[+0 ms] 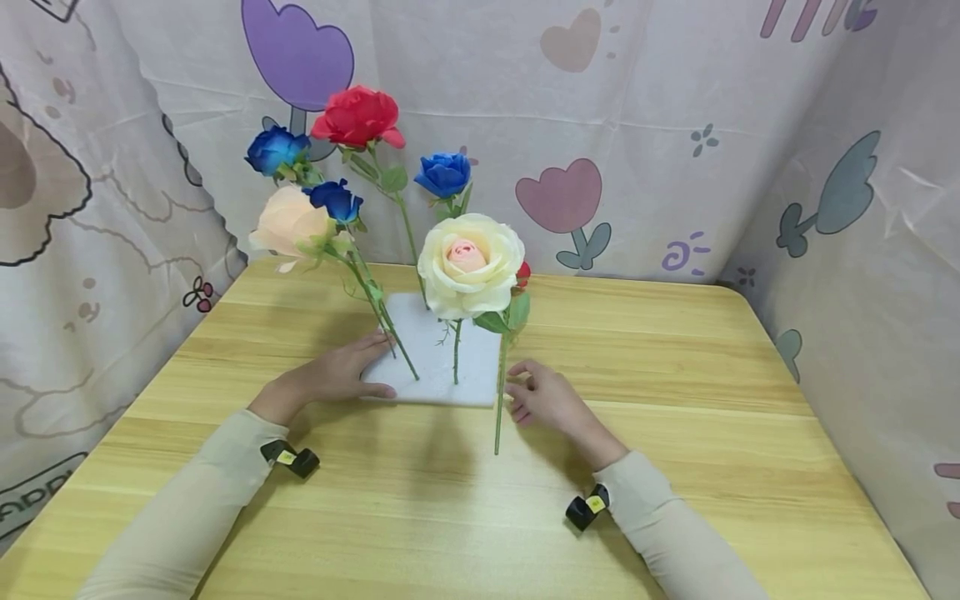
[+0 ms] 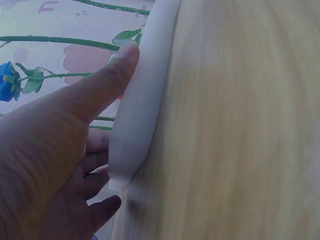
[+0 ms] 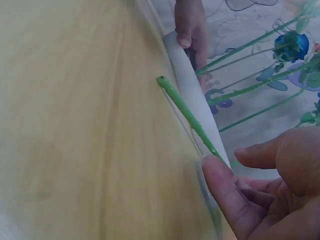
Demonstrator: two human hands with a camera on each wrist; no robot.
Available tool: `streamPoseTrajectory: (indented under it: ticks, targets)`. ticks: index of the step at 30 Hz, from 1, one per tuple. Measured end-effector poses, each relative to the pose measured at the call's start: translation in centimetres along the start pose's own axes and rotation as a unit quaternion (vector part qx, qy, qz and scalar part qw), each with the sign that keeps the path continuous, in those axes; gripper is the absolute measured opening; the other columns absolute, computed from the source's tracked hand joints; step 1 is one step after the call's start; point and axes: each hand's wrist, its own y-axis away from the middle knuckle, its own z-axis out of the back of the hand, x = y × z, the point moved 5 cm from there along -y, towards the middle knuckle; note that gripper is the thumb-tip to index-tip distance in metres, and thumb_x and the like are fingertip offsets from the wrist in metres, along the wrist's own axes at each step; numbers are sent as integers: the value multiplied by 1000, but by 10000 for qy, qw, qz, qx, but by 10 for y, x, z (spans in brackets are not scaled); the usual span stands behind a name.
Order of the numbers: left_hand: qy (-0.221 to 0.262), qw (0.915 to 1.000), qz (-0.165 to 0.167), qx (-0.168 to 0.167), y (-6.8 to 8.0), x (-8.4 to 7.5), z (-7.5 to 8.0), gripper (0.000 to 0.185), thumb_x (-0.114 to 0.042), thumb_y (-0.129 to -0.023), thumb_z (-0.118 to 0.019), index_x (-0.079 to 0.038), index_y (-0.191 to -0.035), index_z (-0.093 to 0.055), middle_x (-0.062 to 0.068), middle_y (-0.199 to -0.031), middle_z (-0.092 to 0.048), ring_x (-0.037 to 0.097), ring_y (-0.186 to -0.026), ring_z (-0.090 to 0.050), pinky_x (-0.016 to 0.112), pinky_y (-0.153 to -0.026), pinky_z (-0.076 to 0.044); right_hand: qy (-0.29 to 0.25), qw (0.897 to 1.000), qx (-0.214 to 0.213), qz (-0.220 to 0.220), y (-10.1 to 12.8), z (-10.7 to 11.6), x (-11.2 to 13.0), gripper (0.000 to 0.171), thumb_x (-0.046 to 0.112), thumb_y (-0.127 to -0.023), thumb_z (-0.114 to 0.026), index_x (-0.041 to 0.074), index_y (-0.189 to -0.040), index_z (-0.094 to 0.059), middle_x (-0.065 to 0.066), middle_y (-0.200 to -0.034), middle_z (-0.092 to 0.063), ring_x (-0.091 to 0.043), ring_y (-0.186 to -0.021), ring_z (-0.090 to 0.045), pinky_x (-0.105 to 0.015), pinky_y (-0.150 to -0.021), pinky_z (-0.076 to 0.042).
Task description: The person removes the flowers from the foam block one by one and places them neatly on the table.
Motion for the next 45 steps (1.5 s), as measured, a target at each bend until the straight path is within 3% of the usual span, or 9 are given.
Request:
streamPoseTrajectory:
  ticks: [18, 28, 36, 40, 45]
  targets:
    - [244, 9997, -69, -2, 2, 10, 0, 104, -72, -81, -60, -7, -154, -26, 15, -161, -17, 33, -147, -14, 46, -117, -21, -75, 9968, -17, 799, -2, 7, 29, 36, 14, -99, -60, -6, -127, -54, -23, -92, -65, -32, -77, -66, -41, -68, -60]
    - [123, 9998, -75, -99, 3, 5, 1, 105, -73, -80, -60, -5, -153, -28, 15, -160, -20, 34, -146, -16, 47, -117, -21, 506, 9833, -260, 1729, -12, -2, 49, 33, 15, -94, -67, -3, -121, -61, -10, -103, -68, -23, -96, -64, -36, -81, -55]
    - [70, 9999, -47, -125, 5, 5, 0, 106, -73, -80, -58, -3, -153, -28, 15, -160, -20, 34, -147, -16, 46, -117, -22, 158, 9798, 209, 1983, -23, -17, 52, 42, 13, -92, -70, -4, -128, -57, -22, -123, -62, -34, -114, -60, -40, -94, -52]
    - [62, 9999, -14, -116, 5, 5, 0, 105, -74, -80, -57, -4, -153, -28, 14, -160, -20, 33, -147, -15, 46, -117, -21, 109, 9799, 298, 1971, -27, -23, 53, 39, 11, -92, -70, -1, -127, -58, -19, -120, -63, -32, -113, -60, -37, -93, -52]
    - [32, 10000, 17, -84, 5, 3, 1, 104, -75, -81, -55, -5, -153, -28, 13, -160, -20, 32, -147, -15, 46, -117, -21, 166, 9786, 367, 2020, -32, -31, 55, 25, 9, -92, -69, 0, -115, -62, -12, -109, -66, -25, -104, -64, -36, -89, -54]
